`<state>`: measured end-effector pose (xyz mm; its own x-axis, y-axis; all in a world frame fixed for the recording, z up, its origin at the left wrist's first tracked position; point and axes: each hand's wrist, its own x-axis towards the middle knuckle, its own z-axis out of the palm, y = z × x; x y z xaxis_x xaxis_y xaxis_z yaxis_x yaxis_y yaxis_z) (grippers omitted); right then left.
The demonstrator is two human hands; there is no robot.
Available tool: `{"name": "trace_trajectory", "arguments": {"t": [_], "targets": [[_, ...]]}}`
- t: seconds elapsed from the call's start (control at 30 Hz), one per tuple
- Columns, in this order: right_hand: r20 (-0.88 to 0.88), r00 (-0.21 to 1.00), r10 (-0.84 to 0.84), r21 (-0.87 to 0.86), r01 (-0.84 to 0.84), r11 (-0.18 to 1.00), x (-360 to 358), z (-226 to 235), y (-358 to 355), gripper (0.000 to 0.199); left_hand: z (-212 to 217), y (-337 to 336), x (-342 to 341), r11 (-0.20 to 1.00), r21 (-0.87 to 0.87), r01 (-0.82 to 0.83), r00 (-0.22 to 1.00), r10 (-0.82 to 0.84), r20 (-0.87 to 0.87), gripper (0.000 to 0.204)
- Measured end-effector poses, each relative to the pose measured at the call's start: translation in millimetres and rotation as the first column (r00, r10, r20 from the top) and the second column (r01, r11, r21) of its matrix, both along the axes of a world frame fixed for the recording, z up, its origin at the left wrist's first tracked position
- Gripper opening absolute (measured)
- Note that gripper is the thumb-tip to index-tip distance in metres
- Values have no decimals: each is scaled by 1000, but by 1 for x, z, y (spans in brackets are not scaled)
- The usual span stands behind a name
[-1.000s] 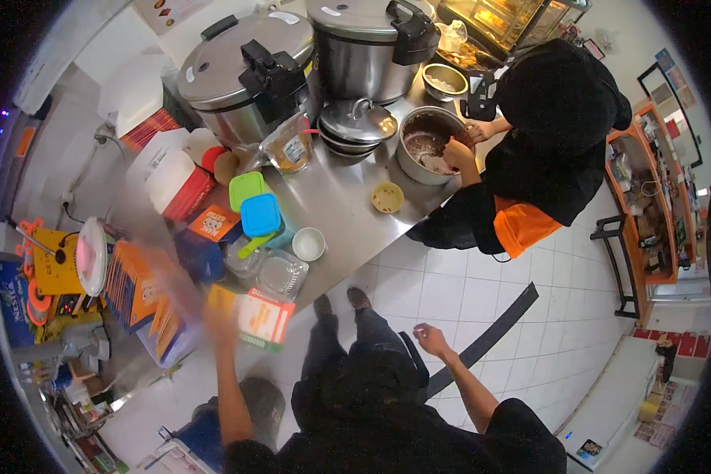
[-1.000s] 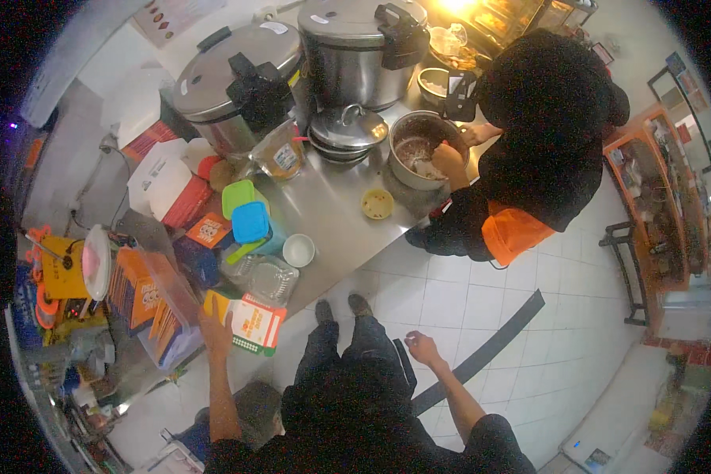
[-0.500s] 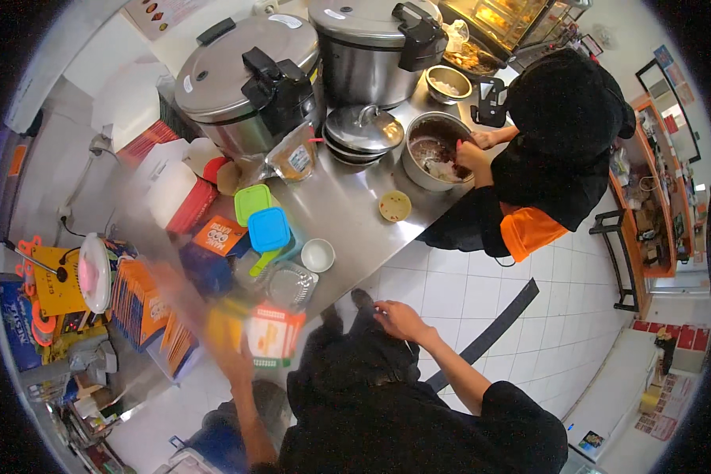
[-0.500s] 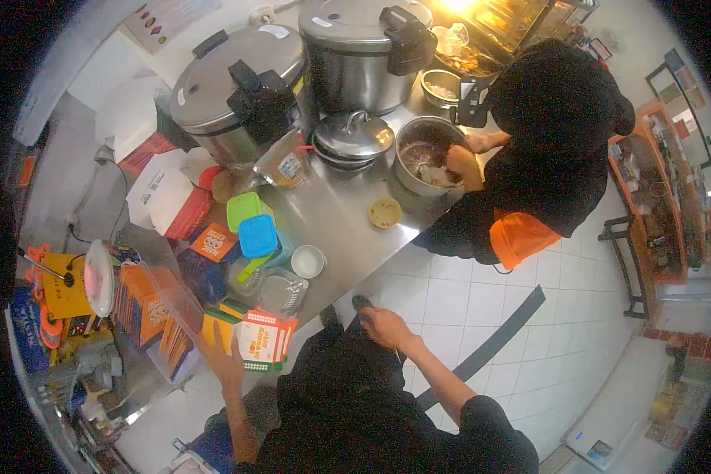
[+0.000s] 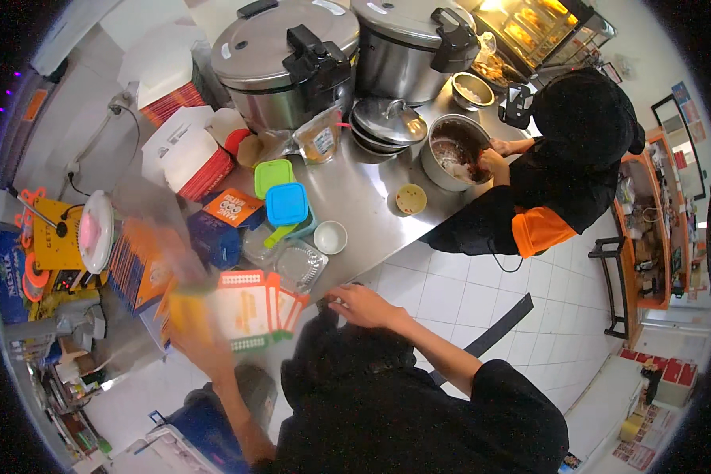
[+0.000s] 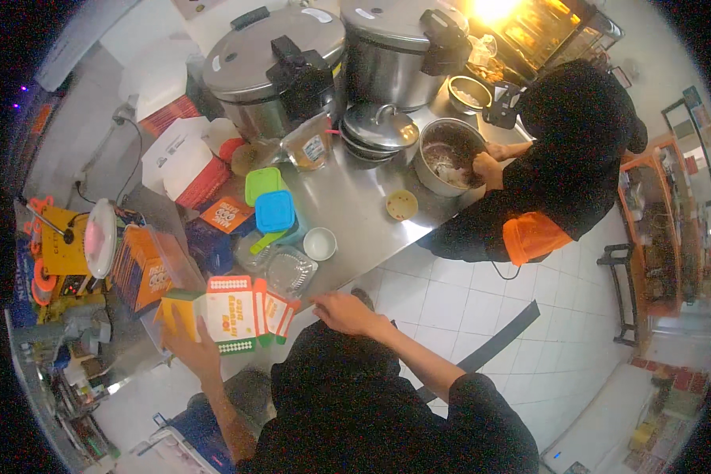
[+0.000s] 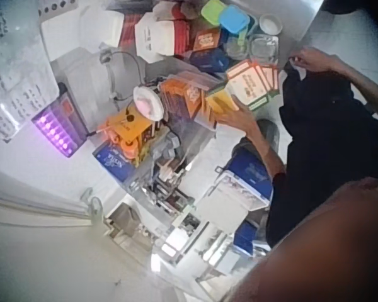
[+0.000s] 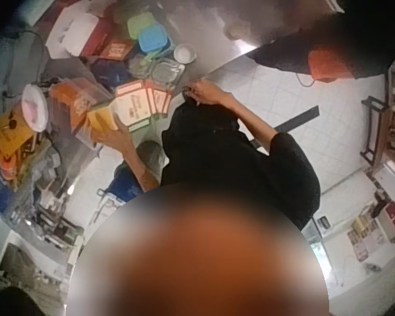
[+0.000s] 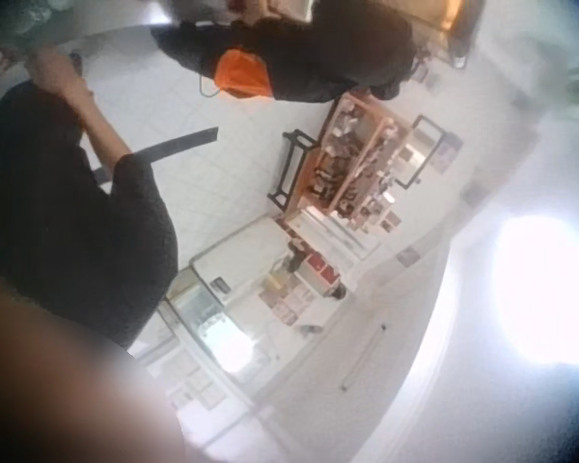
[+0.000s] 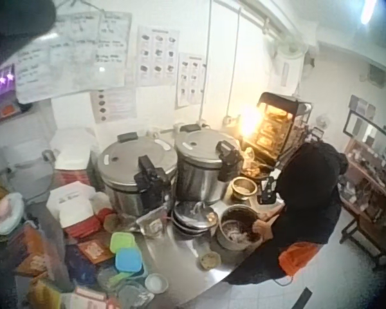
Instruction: The person prepares food by assembling a cardboard container and scooping nuggets into it. They then boil noodles in a pot using a strainer, transfer them to a bowl, use scissors to cut open sauce packets to mix in, and finally place the seasoned noodles into the container.
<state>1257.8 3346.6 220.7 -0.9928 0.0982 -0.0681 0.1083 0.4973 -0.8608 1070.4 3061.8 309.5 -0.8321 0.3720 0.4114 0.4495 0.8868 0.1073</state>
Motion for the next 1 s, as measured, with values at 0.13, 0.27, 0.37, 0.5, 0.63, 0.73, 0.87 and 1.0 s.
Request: {"name": "trace_trajectory", "arguments": {"t": [0.13,0.27,0.37,0.5,0.63,0.73,0.87,1.0], "targets": [[7,997,75,-147,-73,986,-34,23,-12,36,-1,-30,-2,886,426,-182,947,42,317,54],[-351,936,-31,-209,-45,977,-78,54,-49,64,-20,-90,-1,548,724,-418,738,-259,623,52],[-538,842,-22,-175,-87,981,-103,106,-65,66,-7,-75,26,342,754,-560,637,-404,656,53],[-235,868,437,-166,-479,862,-111,107,-75,46,9,-60,66,186,796,-576,681,-430,593,53],[-104,913,395,-356,-405,842,-83,101,-73,40,24,-45,101,62,858,-509,776,-398,489,53],[-110,962,248,-110,-260,959,-55,66,-82,34,30,-31,122,-55,875,-481,821,-377,428,54],[28,911,412,-193,-400,896,-38,86,-71,41,16,-35,147,137,842,-521,829,-154,538,44],[-37,944,327,-654,-270,706,-36,87,-58,56,41,-11,162,162,670,-725,672,-51,739,34]]}}
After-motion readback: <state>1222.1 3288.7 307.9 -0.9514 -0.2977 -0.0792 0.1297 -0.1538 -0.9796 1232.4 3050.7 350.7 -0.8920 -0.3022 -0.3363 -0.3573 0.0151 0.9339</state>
